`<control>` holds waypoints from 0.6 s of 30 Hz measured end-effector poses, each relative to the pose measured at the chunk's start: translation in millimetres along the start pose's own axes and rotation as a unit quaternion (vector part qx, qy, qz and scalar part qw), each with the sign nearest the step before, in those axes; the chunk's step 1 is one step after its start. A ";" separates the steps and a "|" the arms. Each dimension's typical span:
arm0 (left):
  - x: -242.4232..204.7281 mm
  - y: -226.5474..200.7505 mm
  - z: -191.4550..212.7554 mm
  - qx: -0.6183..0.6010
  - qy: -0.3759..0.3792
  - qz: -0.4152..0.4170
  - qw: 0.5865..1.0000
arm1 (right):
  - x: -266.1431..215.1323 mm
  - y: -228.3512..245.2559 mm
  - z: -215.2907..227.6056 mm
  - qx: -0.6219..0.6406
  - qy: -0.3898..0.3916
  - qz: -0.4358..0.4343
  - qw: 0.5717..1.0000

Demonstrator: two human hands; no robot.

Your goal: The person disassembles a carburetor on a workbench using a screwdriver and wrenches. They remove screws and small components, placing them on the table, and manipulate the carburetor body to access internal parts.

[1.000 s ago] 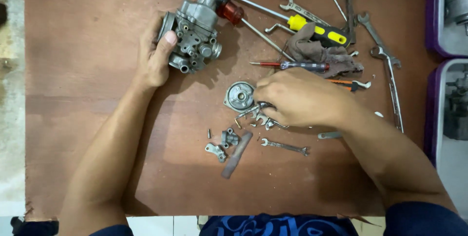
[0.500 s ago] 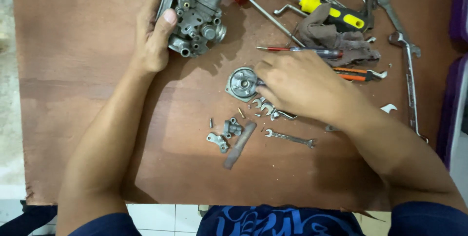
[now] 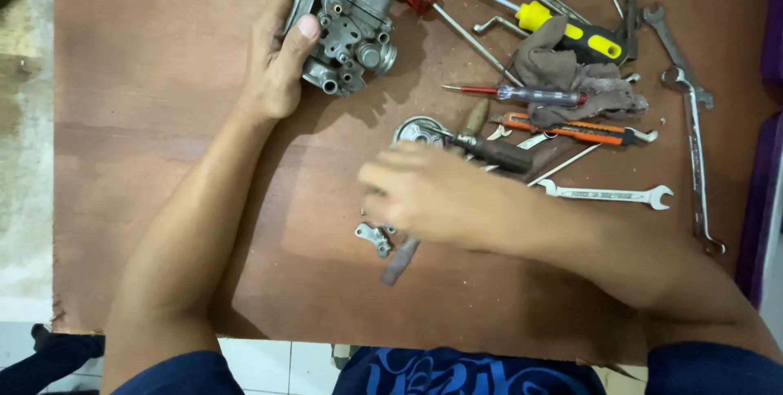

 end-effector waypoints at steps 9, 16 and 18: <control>-1.1 2.3 -0.9 -0.039 0.001 0.030 0.999 | 26.1 -16.0 -19.8 0.054 0.166 -0.029 0.984; 0.1 5.3 -1.2 -0.013 -0.009 0.035 0.999 | 25.8 -29.3 -33.8 0.008 0.157 -0.032 0.987; 2.1 14.0 -2.9 -0.022 -0.021 0.031 0.999 | 14.5 -45.5 -46.6 0.046 0.056 0.020 0.997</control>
Point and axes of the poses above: each hand's wrist, its own x-axis towards the middle knuckle, its own z-axis out of the back of the hand, y = z × x, the point moved 1 cm from there along x, towards the middle knuckle, and after that the axes turned 14 degrees about x, right-handed, at the moved point
